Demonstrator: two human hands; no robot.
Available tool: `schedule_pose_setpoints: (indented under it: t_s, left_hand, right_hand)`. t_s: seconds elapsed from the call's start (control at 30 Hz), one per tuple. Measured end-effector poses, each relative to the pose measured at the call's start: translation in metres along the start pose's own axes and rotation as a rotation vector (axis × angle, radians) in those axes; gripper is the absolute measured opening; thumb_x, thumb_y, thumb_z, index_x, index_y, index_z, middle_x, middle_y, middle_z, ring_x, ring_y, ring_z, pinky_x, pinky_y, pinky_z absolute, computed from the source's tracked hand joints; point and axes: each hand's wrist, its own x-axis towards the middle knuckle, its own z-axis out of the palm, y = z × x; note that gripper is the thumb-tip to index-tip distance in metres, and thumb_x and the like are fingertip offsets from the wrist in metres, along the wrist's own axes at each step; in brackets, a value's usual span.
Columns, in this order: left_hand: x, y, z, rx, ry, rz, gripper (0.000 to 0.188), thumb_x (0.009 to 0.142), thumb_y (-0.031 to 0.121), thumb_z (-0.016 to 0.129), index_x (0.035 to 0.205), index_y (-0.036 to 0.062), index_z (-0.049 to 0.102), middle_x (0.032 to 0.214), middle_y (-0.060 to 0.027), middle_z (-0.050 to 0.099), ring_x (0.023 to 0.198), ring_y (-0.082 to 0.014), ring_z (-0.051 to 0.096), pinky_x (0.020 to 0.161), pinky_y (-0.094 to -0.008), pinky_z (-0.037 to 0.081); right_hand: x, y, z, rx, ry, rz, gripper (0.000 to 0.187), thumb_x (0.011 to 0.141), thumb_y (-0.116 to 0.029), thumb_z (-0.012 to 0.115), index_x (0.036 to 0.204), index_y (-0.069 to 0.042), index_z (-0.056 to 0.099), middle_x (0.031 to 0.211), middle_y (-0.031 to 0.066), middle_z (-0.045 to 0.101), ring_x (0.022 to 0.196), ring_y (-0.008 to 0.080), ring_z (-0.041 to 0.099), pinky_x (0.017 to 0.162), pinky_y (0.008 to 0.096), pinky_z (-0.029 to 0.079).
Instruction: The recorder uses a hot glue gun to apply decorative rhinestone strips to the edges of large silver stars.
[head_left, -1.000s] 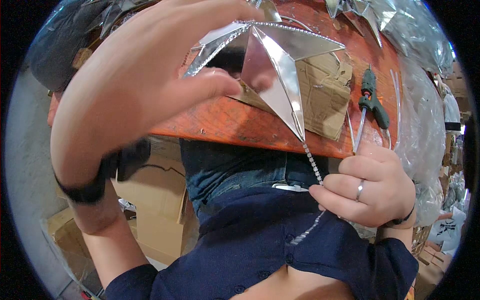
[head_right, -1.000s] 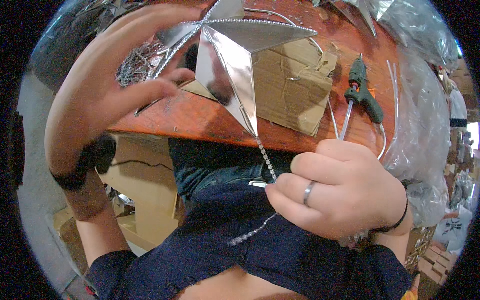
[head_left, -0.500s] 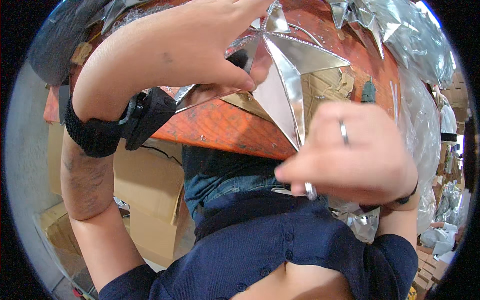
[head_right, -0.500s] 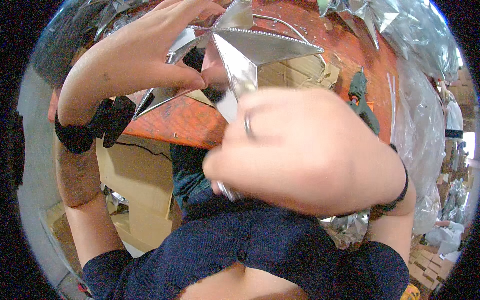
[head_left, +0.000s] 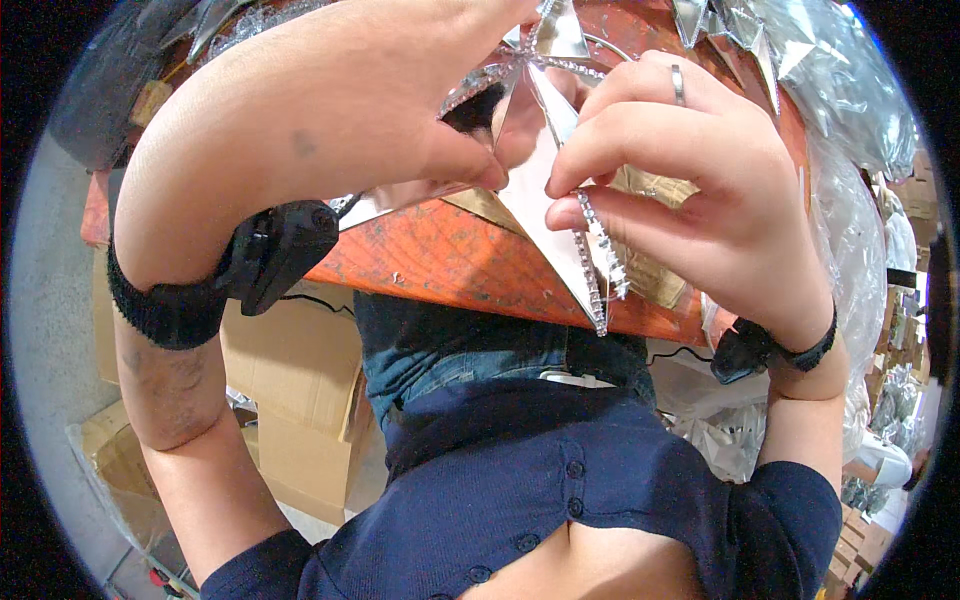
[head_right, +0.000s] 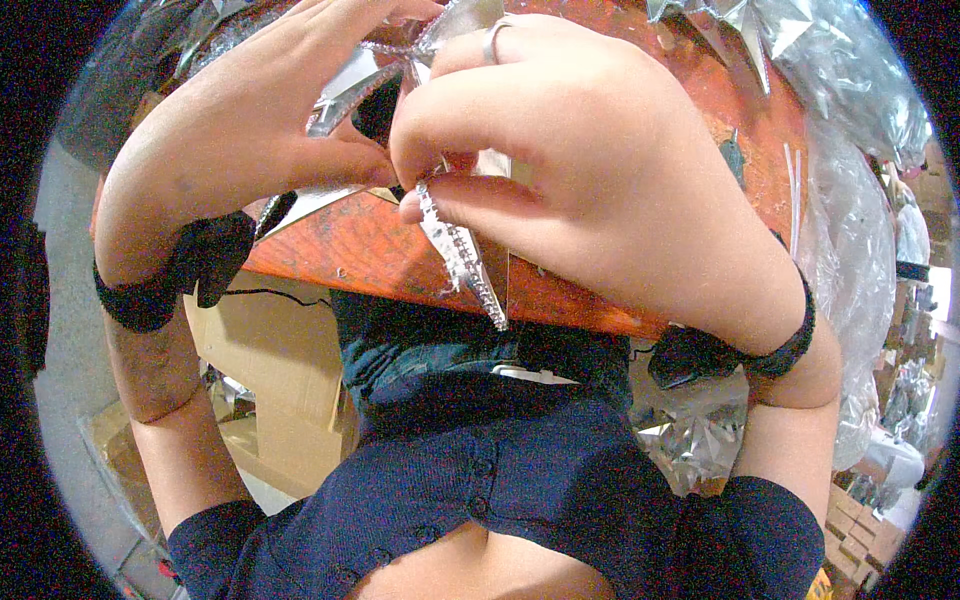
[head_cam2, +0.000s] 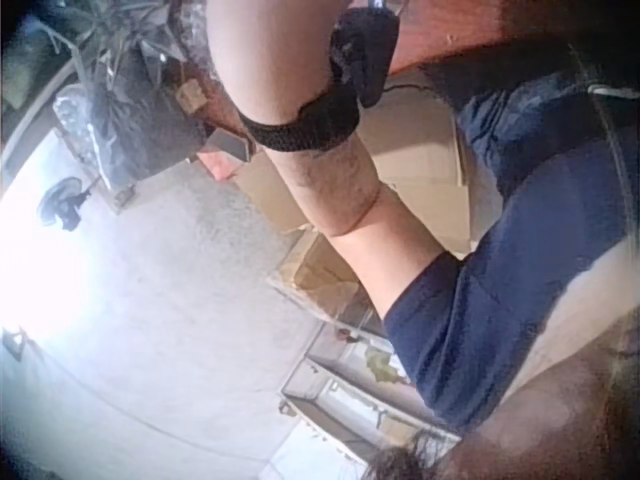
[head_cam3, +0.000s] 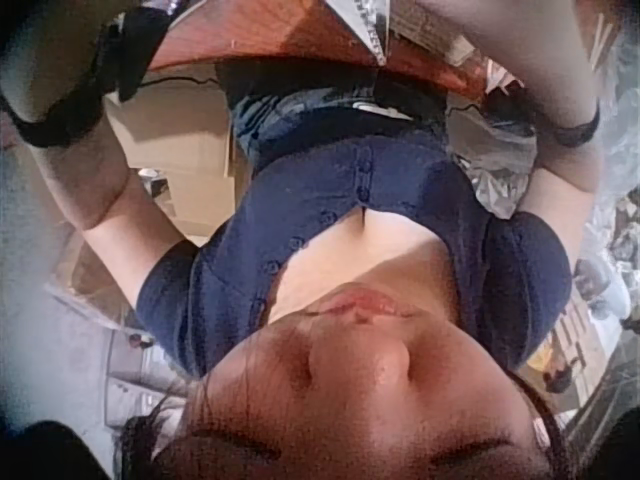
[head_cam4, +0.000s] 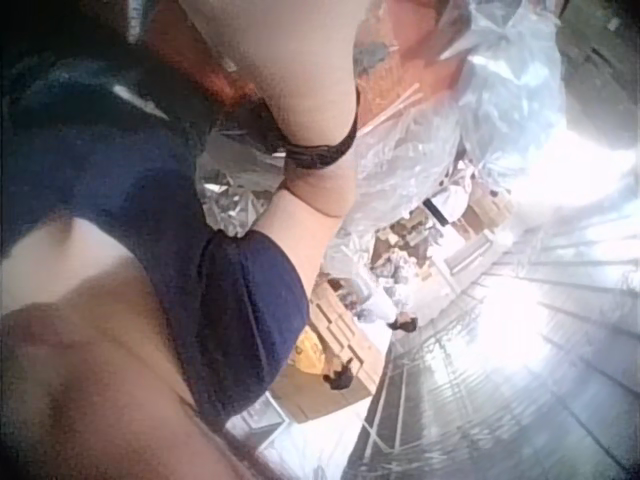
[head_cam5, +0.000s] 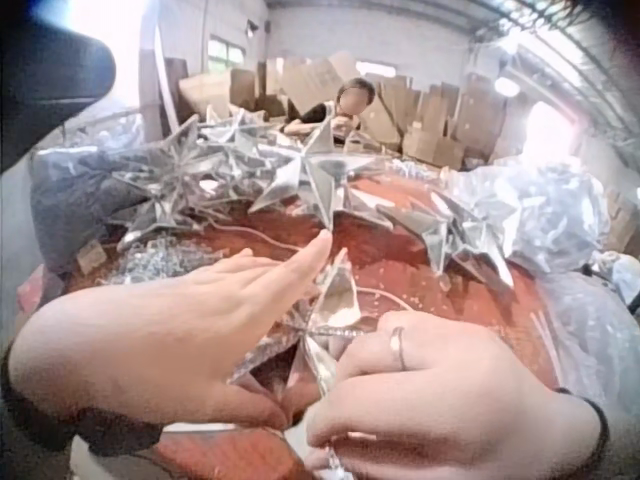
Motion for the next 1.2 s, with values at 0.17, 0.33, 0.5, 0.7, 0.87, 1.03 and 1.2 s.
schedule_pose_setpoints:
  t_s: [0.17, 0.33, 0.5, 0.7, 0.87, 1.03, 1.2]
  left_hand:
    - [0.001, -0.009, 0.006, 0.079, 0.000, 0.013, 0.103, 0.087, 0.038, 0.067, 0.146, -0.0137, -0.001, 0.140, -0.0360, 0.034, 0.132, -0.0402, 0.037, 0.109, -0.0380, 0.033]
    - [-0.008, -0.033, 0.017, 0.247, 0.226, 0.222, 0.087, 0.076, 0.022, 0.075, 0.145, -0.0007, 0.028, 0.138, -0.0243, 0.046, 0.126, -0.0362, 0.048, 0.105, -0.0402, 0.038]
    - [0.007, 0.005, -0.006, -0.304, -0.067, -0.143, 0.105, 0.087, 0.039, 0.067, 0.147, -0.0120, -0.002, 0.140, -0.0353, 0.035, 0.130, -0.0397, 0.039, 0.109, -0.0378, 0.034]
    - [-0.006, -0.020, 0.013, 0.221, 0.051, 0.057, 0.104, 0.088, 0.040, 0.066, 0.147, -0.0119, -0.002, 0.139, -0.0342, 0.037, 0.127, -0.0389, 0.042, 0.107, -0.0374, 0.036]
    - [-0.003, -0.015, 0.013, 0.174, 0.039, 0.038, 0.103, 0.088, 0.038, 0.066, 0.147, -0.0125, -0.001, 0.136, -0.0342, 0.038, 0.125, -0.0389, 0.043, 0.105, -0.0372, 0.037]
    - [-0.003, -0.011, 0.010, 0.132, 0.022, 0.026, 0.101, 0.088, 0.036, 0.066, 0.147, -0.0130, 0.000, 0.134, -0.0341, 0.040, 0.123, -0.0389, 0.044, 0.104, -0.0371, 0.038]
    - [-0.003, -0.009, 0.008, 0.090, 0.004, 0.023, 0.100, 0.088, 0.035, 0.065, 0.146, -0.0136, 0.001, 0.132, -0.0341, 0.041, 0.122, -0.0388, 0.046, 0.102, -0.0370, 0.039]
  right_hand:
    - [0.007, -0.002, 0.009, -0.156, 0.021, -0.056, 0.021, 0.066, 0.001, 0.077, 0.083, -0.008, 0.068, 0.088, 0.0041, 0.060, 0.079, 0.0219, 0.058, 0.071, 0.0313, 0.044]
    - [-0.004, -0.004, 0.008, -0.180, 0.038, -0.049, 0.025, 0.064, 0.002, 0.077, 0.084, -0.008, 0.066, 0.086, 0.0055, 0.058, 0.081, 0.0226, 0.057, 0.070, 0.0317, 0.044]
    - [0.000, 0.007, 0.008, -0.252, 0.069, -0.073, 0.025, 0.063, 0.002, 0.078, 0.083, -0.008, 0.066, 0.087, 0.0059, 0.058, 0.080, 0.0236, 0.058, 0.070, 0.0321, 0.045]
    - [-0.003, 0.013, 0.014, -0.099, 0.155, -0.097, 0.019, 0.067, -0.001, 0.079, 0.080, -0.005, 0.066, 0.083, 0.0053, 0.060, 0.082, 0.0213, 0.060, 0.075, 0.0295, 0.047]
    - [0.004, -0.010, 0.000, 0.044, 0.018, 0.343, 0.014, 0.072, -0.004, 0.079, 0.079, -0.002, 0.067, 0.082, 0.0046, 0.063, 0.083, 0.0173, 0.061, 0.077, 0.0278, 0.047]
    - [0.001, 0.005, 0.001, 0.204, 0.059, 0.352, 0.013, 0.078, -0.007, 0.076, 0.085, -0.001, 0.067, 0.083, 0.0037, 0.064, 0.081, 0.0116, 0.060, 0.077, 0.0241, 0.046]
    - [-0.002, 0.008, 0.006, 0.380, 0.135, 0.565, 0.012, 0.083, -0.007, 0.073, 0.089, -0.001, 0.066, 0.084, 0.0010, 0.064, 0.082, 0.0080, 0.059, 0.077, 0.0224, 0.045]
